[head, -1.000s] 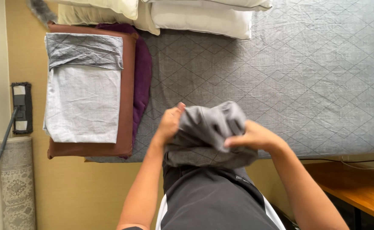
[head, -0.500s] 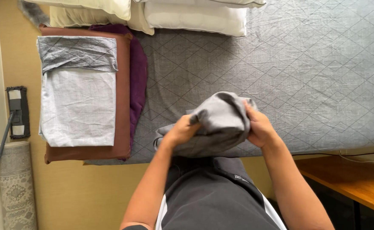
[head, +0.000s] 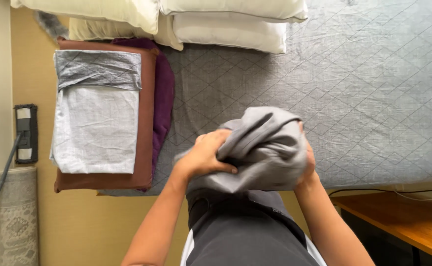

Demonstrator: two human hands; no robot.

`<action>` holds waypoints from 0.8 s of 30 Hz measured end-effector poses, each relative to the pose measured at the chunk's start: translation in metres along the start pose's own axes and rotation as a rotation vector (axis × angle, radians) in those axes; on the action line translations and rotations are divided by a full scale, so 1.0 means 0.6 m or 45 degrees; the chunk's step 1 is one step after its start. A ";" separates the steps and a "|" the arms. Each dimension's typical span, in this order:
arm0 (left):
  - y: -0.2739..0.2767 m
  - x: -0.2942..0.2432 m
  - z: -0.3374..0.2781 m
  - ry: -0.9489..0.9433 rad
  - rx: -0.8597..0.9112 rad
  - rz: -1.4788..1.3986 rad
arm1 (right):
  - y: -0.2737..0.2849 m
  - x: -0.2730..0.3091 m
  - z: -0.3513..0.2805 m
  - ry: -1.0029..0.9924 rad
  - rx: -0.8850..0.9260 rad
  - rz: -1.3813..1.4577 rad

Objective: The person smooths a gray patterned bedsheet on a bed, then folds a gray pillowcase and places it on the bed. They pick up a white pillow and insert it into the pillowcase, adjusting the fabric to fit.

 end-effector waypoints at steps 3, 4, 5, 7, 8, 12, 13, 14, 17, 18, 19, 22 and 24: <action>-0.072 0.162 -0.069 0.419 0.027 0.185 | 0.124 0.026 0.003 -0.155 0.151 -0.829; -0.073 0.176 -0.073 0.418 0.030 0.192 | 0.127 0.025 0.007 -0.151 0.155 -0.823; -0.064 0.232 -0.086 0.783 -0.117 -0.125 | 0.135 0.026 0.009 -0.191 0.208 -1.101; -0.051 0.266 -0.103 1.148 -0.261 -0.447 | 0.124 0.010 0.007 -0.235 0.261 -1.373; -0.050 0.244 -0.090 1.103 -0.217 -0.762 | 0.111 -0.002 0.005 -0.228 0.296 -1.864; -0.024 0.234 -0.074 1.229 0.048 -1.172 | 0.183 -0.020 0.006 -0.163 0.277 -2.192; -0.016 0.229 -0.079 1.234 0.041 -1.175 | 0.180 -0.020 0.003 -0.156 0.266 -2.099; -0.006 0.203 -0.068 0.996 0.158 -1.031 | 0.176 -0.021 0.001 -0.149 0.255 -2.007; -0.041 0.141 -0.070 0.514 0.372 -0.406 | 0.133 -0.019 -0.007 -0.120 0.220 -1.726; -0.076 0.113 -0.081 0.261 0.473 0.060 | 0.116 -0.018 -0.017 -0.115 0.203 -1.631; -0.109 0.144 -0.094 0.262 0.465 0.064 | 0.071 -0.006 -0.021 -0.102 0.194 -1.542; -0.175 0.295 -0.164 0.993 0.512 0.386 | 0.007 0.039 -0.043 -0.085 0.163 -1.272; -0.178 0.346 -0.195 1.511 -0.100 -1.320 | 0.056 0.090 -0.039 -0.052 0.137 -1.085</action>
Point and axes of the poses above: each hand's wrist, its own z-axis towards the middle knuckle, its own y-axis out of the back of the hand, x = y × z, the point moved 9 cm from there along z, towards the middle knuckle, and after that the axes turned 9 degrees about y, right-handed, at the moved point
